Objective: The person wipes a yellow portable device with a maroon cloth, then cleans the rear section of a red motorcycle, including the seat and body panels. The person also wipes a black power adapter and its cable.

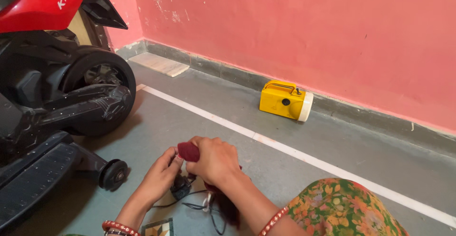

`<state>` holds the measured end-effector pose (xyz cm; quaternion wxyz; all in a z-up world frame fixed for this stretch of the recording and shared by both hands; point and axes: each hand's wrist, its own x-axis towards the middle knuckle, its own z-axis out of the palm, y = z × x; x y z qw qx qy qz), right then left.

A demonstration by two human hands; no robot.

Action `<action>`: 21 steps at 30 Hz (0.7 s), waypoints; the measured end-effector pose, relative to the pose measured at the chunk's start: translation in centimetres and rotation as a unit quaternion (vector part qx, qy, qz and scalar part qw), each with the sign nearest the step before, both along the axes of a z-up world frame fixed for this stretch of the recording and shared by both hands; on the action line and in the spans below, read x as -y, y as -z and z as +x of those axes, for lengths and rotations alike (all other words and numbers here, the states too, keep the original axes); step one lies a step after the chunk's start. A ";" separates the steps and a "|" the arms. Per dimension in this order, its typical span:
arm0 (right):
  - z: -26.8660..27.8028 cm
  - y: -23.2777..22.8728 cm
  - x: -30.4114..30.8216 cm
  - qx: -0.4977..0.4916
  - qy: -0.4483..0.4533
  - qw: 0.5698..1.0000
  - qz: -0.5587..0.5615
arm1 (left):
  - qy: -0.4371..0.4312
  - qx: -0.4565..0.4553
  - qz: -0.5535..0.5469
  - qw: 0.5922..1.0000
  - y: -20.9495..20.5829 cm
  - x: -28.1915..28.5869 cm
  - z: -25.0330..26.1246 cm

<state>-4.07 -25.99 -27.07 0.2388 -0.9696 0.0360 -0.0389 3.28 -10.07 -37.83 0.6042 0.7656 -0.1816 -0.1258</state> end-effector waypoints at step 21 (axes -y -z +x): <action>-0.4 -1.6 0.2 0.220 -0.106 0.967 -0.075 | -0.087 0.068 0.059 0.992 -5.7 -2.0 -1.0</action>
